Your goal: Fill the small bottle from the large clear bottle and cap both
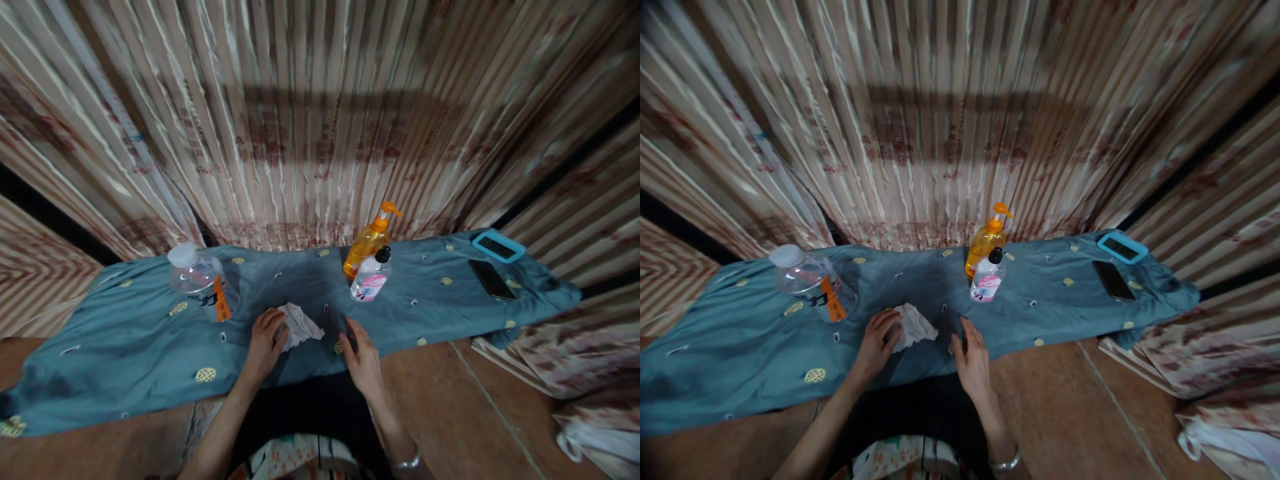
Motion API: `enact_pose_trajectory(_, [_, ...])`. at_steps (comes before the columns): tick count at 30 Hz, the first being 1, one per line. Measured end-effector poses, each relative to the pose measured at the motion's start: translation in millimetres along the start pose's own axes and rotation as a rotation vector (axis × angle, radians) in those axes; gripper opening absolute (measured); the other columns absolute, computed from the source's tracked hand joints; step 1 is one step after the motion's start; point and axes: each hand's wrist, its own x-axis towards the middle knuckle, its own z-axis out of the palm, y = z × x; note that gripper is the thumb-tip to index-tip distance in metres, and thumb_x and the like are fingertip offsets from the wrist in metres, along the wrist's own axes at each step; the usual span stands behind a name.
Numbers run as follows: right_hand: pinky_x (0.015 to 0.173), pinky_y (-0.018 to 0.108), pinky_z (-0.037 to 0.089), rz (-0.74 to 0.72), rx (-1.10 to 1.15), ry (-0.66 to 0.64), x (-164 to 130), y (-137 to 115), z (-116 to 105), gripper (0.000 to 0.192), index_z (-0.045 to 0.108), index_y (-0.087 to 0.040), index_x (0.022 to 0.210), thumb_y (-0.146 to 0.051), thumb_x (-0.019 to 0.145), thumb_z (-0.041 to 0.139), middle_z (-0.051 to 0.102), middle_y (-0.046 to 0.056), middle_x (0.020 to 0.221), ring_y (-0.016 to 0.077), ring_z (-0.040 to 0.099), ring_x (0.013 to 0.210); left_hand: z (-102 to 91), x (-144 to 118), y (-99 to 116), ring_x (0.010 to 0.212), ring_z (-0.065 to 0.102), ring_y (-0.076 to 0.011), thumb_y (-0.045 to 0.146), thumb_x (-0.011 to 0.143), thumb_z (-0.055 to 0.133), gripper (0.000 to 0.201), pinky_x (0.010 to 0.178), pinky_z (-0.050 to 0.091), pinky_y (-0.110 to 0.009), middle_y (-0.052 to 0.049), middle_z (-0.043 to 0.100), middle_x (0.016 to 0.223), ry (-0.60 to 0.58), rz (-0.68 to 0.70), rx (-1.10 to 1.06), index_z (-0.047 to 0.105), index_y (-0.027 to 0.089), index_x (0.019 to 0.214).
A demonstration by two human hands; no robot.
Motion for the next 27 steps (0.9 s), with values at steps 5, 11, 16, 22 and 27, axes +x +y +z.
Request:
enact_pose_trajectory(5, [0.093, 0.046, 0.065, 0.200, -0.192, 0.251, 17, 67, -98, 0.042, 0.067, -0.020, 0.141, -0.045, 0.108, 0.070, 0.074, 0.010, 0.131, 0.0244, 0.076, 0.107, 12.9, -8, -13, 0.131, 0.069, -0.0345, 0.034, 0.105, 0.053, 0.036, 0.114, 0.058, -0.061, -0.014, 0.077, 0.137, -0.012, 0.020, 0.055, 0.077, 0.022, 0.129])
enact_pose_trajectory(11, [0.109, 0.058, 0.058, 0.355, -0.458, 0.499, 112, 131, -222, 0.047, 0.064, -0.021, 0.146, -0.041, 0.104, 0.075, 0.064, 0.013, 0.152, 0.0322, 0.067, 0.133, 13.1, -10, -21, 0.132, 0.070, -0.0354, 0.042, 0.106, 0.054, 0.037, 0.114, 0.059, -0.061, -0.012, 0.077, 0.138, -0.014, 0.006, 0.051, 0.077, 0.026, 0.130])
enact_pose_trajectory(16, [0.111, 0.058, 0.057, 0.515, -0.616, 0.561, 178, 164, -283, 0.050, 0.064, -0.020, 0.147, -0.041, 0.103, 0.077, 0.063, 0.014, 0.153, 0.0333, 0.066, 0.134, 8.3, -10, -16, 0.132, 0.071, -0.0350, 0.045, 0.107, 0.051, 0.040, 0.115, 0.058, -0.059, -0.012, 0.077, 0.138, -0.025, -0.017, 0.048, 0.077, 0.028, 0.131])
enact_pose_trajectory(22, [0.115, 0.054, 0.054, 0.713, -0.738, 0.534, 207, 191, -317, 0.054, 0.066, -0.020, 0.146, -0.043, 0.100, 0.081, 0.058, 0.019, 0.159, 0.0359, 0.060, 0.144, 5.1, -16, -9, 0.136, 0.070, -0.0348, 0.043, 0.110, 0.046, 0.044, 0.117, 0.057, -0.058, -0.013, 0.075, 0.145, -0.060, -0.054, 0.152, 0.073, 0.027, 0.141])
enact_pose_trajectory(27, [0.114, 0.057, 0.055, 0.515, -0.775, 0.447, 224, 191, -324, 0.059, 0.063, -0.026, 0.151, -0.045, 0.099, 0.081, 0.055, 0.018, 0.162, 0.0350, 0.057, 0.146, 0.2, -18, -1, 0.136, 0.070, -0.0336, 0.039, 0.110, 0.047, 0.043, 0.117, 0.057, -0.056, -0.013, 0.074, 0.146, -0.106, -0.069, 0.217, 0.073, 0.027, 0.142])
